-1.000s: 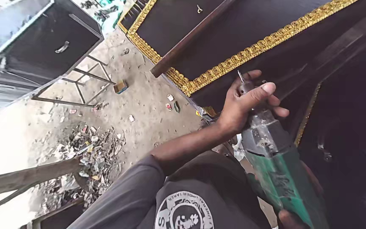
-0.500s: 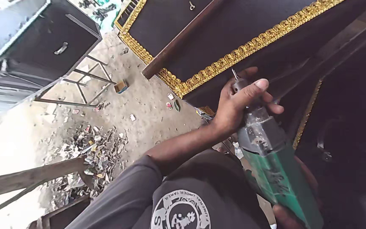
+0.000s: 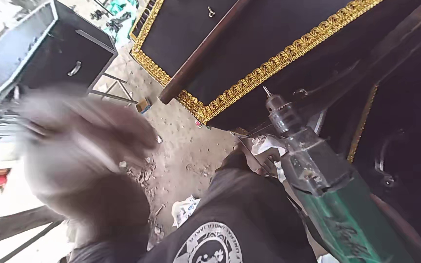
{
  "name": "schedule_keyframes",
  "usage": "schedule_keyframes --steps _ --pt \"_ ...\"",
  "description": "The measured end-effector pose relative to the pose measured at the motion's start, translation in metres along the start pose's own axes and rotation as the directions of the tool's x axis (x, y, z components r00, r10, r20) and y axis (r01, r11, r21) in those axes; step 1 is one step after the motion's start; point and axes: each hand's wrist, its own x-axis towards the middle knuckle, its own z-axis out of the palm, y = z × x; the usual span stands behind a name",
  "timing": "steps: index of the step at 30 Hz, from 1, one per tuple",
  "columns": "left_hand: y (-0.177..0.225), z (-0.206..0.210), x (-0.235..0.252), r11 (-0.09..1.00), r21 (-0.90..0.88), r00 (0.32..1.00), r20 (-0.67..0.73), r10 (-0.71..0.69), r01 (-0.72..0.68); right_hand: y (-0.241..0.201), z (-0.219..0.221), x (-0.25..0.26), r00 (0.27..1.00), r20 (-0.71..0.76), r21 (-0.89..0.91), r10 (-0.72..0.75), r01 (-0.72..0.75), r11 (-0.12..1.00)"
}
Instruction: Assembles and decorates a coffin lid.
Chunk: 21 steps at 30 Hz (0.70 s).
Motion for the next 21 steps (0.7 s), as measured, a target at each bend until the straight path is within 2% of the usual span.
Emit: schedule_keyframes --steps 1,2,3,4,5,6,7,8,10,12,14,16,18,21 --pt "-0.010 -0.031 0.007 1.000 0.015 0.945 -0.326 0.001 0.004 -0.002 0.000 0.002 1.000 -0.014 0.007 0.001 -0.001 1.000" --pt "-0.022 -0.054 0.027 0.998 0.053 0.808 -0.589 0.010 0.027 -0.002 -0.001 0.003 1.000 -0.018 -0.005 -0.009 0.009 1.000" --pt "-0.039 -0.074 0.052 0.987 0.137 0.663 -0.747 0.049 0.081 -0.002 -0.001 0.004 1.000 -0.021 -0.011 -0.010 0.010 1.000" --pt "-0.059 -0.090 0.077 0.955 0.214 0.564 -0.823 0.065 0.203 -0.004 -0.001 0.005 0.999 -0.034 0.001 -0.003 0.003 1.000" --pt "-0.079 -0.099 0.095 0.896 0.246 0.532 -0.847 0.012 0.371 -0.006 -0.001 0.006 0.999 -0.044 0.027 0.012 -0.011 1.000" --pt "-0.099 -0.105 0.105 0.806 0.205 0.504 -0.854 -0.130 0.555 -0.008 0.000 0.007 0.998 -0.060 0.046 0.022 -0.020 0.999" --pt "-0.120 -0.109 0.113 0.750 0.125 0.477 -0.835 -0.274 0.650 -0.010 0.001 0.008 0.997 -0.079 0.052 0.020 -0.016 0.999" --pt "-0.133 -0.105 0.119 0.727 0.041 0.459 -0.799 -0.388 0.686 -0.013 0.003 0.010 0.995 -0.096 0.040 0.026 -0.022 0.999" --pt "-0.145 -0.081 0.126 0.762 -0.064 0.470 -0.752 -0.461 0.645 -0.018 0.003 0.012 0.995 -0.089 -0.022 0.052 -0.054 0.998" --pt "-0.148 -0.067 0.121 0.853 -0.228 0.554 -0.677 -0.485 0.469 -0.003 0.003 0.000 0.988 -0.151 -0.018 0.039 -0.042 0.999" --pt "-0.153 -0.067 0.113 0.873 -0.296 0.569 -0.668 -0.479 0.387 0.015 0.003 -0.016 0.971 -0.236 0.019 0.030 -0.026 0.999" --pt "-0.147 -0.058 0.112 0.885 -0.265 0.547 -0.707 -0.448 0.383 0.001 0.003 -0.011 0.975 -0.204 0.033 0.091 -0.086 0.996" --pt "-0.139 -0.048 0.116 0.885 -0.131 0.529 -0.760 -0.379 0.447 -0.018 0.002 0.006 0.986 -0.119 -0.046 0.116 -0.123 0.991" --pt "-0.132 -0.037 0.121 0.843 -0.062 0.401 -0.860 -0.317 0.534 -0.012 -0.003 0.005 0.997 -0.054 -0.102 0.062 -0.068 0.992"
